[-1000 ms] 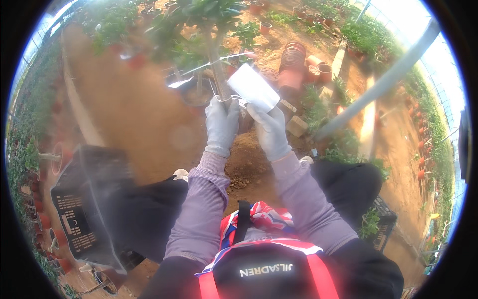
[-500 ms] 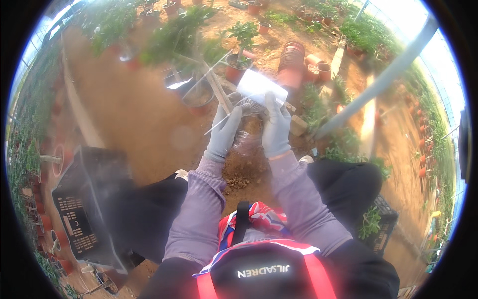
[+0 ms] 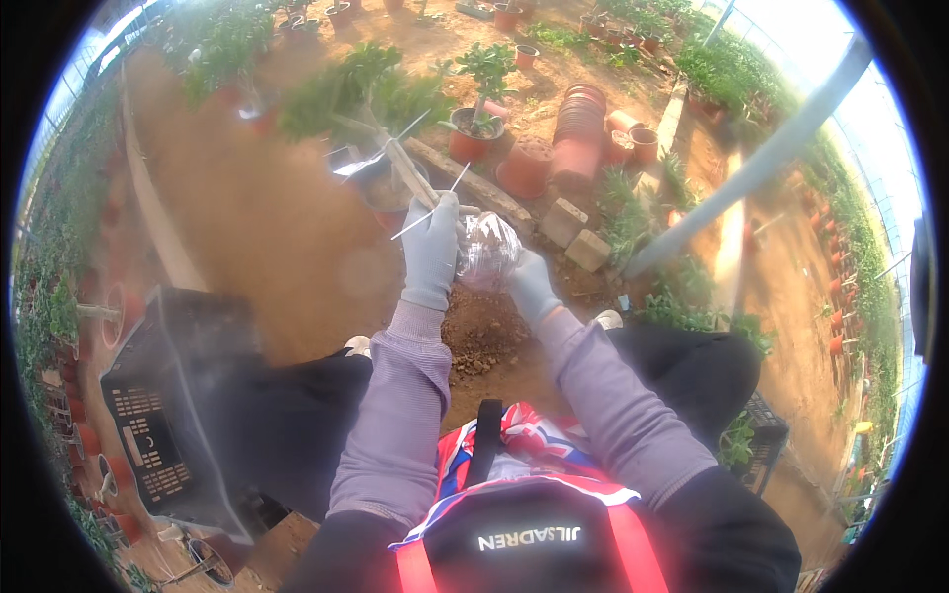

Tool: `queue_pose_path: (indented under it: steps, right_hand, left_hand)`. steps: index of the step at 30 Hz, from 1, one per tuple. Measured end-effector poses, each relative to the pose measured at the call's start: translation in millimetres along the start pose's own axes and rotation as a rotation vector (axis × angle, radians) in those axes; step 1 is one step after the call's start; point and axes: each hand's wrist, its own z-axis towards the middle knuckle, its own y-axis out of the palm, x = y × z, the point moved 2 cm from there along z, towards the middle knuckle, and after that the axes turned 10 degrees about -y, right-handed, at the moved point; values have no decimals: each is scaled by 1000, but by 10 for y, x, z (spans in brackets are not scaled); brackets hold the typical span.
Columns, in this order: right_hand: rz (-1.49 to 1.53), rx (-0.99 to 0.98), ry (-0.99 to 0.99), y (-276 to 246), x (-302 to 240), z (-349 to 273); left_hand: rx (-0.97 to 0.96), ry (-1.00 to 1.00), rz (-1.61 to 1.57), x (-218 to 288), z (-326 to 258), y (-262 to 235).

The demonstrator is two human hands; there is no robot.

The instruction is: The person removes small plants from terracotta pots, wraps the root balls with clear plastic wrap, and places the wrapped plants into a black crate. The process is repeated for several plants.

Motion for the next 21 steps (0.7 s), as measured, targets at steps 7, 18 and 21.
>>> queue_pose_path:
  steps: [7, 18, 21]
  right_hand:
    - [483, 121, -591, -59, -81, 165]
    - [522, 110, -511, -221, -13, 184]
    - [705, 137, -558, -299, -118, 34]
  left_hand:
    - [44, 132, 259, 188, -158, 148]
    - [-455, -54, -89, 22, -371, 222]
    - [-376, 36, -71, 105, -424, 283]
